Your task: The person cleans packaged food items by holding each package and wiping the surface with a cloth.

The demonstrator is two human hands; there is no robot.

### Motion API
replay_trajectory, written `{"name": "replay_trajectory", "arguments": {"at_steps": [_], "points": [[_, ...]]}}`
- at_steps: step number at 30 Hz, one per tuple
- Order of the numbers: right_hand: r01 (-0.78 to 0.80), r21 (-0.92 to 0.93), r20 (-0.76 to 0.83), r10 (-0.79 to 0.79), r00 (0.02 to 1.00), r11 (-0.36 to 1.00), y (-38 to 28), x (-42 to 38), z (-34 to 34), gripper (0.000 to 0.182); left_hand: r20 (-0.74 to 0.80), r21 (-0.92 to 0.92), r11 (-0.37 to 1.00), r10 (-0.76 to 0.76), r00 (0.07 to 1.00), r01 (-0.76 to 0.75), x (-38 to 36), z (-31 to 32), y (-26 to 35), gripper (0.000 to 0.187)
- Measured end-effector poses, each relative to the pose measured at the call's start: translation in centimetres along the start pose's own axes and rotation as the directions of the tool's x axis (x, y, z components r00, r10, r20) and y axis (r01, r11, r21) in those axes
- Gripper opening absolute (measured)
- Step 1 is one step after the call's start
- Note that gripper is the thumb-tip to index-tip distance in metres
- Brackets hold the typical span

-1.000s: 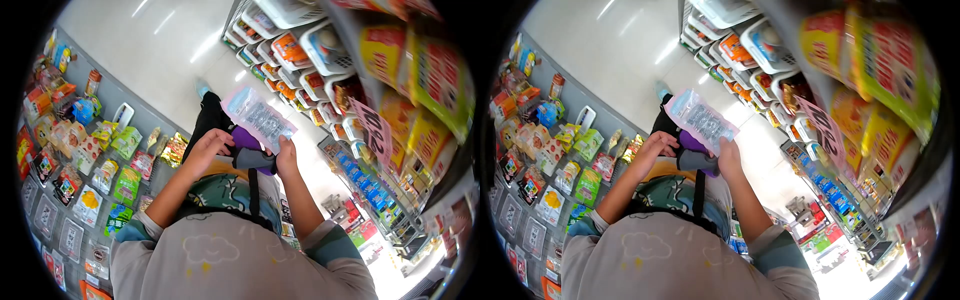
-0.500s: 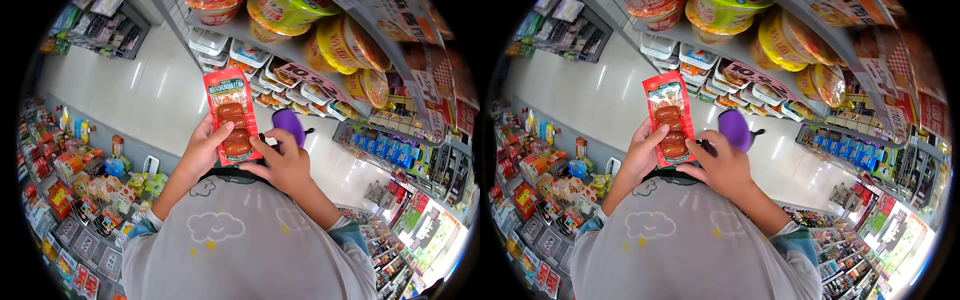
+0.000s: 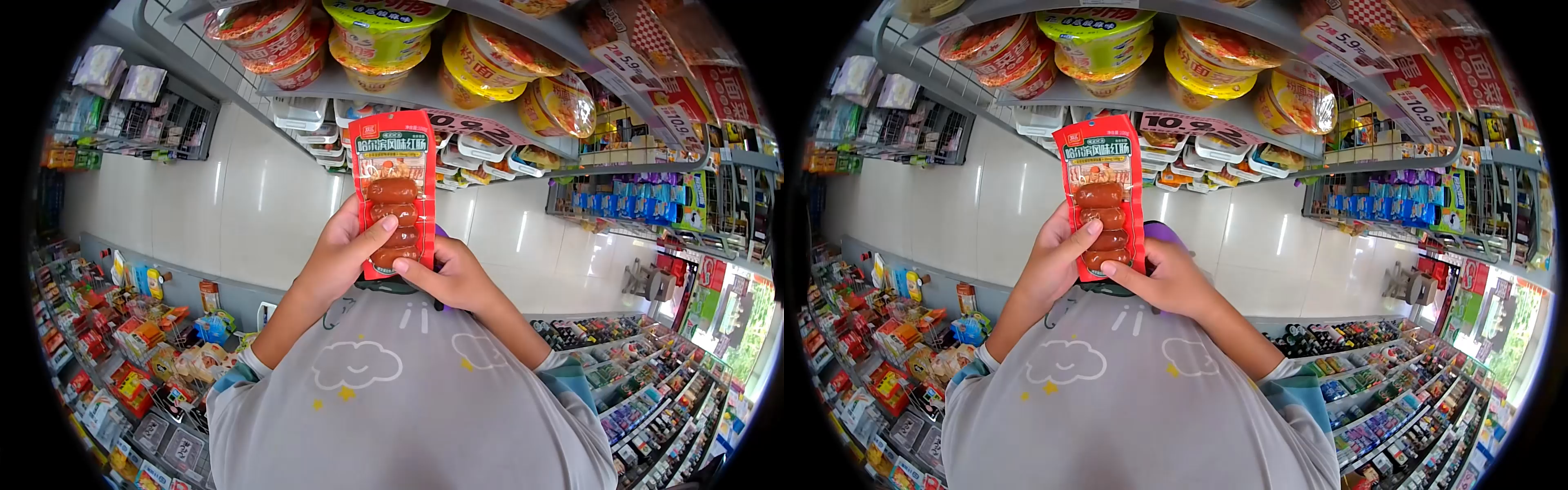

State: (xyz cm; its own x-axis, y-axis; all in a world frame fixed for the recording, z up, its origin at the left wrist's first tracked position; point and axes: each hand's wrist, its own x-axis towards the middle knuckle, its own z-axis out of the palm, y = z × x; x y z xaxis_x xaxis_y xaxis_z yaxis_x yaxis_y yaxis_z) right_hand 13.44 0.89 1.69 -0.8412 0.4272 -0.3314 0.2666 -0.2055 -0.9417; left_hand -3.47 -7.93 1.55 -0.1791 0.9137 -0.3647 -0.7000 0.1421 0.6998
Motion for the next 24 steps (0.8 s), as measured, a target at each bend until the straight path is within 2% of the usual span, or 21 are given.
{"name": "replay_trajectory", "arguments": {"at_steps": [6,12,16,17,20,24], "points": [[-0.028,0.03,-0.003,0.028,1.0,0.999,-0.9,-0.3,0.1,0.03,-0.011,0.088,0.996,0.014,1.0,-0.013,0.1,-0.3,0.5,0.042],[-0.04,0.071,0.059,0.036,0.998,0.997,-0.9,-0.6,0.4,0.031,-0.013,0.194,0.979,0.074,0.997,-0.07,-0.1,-1.0,1.1,0.036],[0.077,0.041,0.118,-0.081,0.99,0.996,-0.5,-0.4,0.5,0.031,-0.092,0.247,0.968,0.07,0.993,-0.045,-0.5,-1.5,1.5,0.035],[0.116,0.012,0.131,-0.117,0.984,0.993,-0.5,-0.3,0.6,0.031,-0.094,0.246,0.968,0.071,0.993,-0.046,-0.6,-1.7,1.6,0.035],[0.107,-0.013,0.161,-0.103,0.982,0.994,-1.0,-0.3,0.6,0.032,-0.076,0.255,0.967,0.043,0.996,-0.023,-0.9,-2.0,1.7,0.035],[0.155,-0.041,0.242,-0.141,0.96,0.987,-0.6,-0.1,-0.2,0.033,-0.063,0.1,0.994,0.049,0.997,-0.043,-1.2,-2.1,1.7,0.034]]}}
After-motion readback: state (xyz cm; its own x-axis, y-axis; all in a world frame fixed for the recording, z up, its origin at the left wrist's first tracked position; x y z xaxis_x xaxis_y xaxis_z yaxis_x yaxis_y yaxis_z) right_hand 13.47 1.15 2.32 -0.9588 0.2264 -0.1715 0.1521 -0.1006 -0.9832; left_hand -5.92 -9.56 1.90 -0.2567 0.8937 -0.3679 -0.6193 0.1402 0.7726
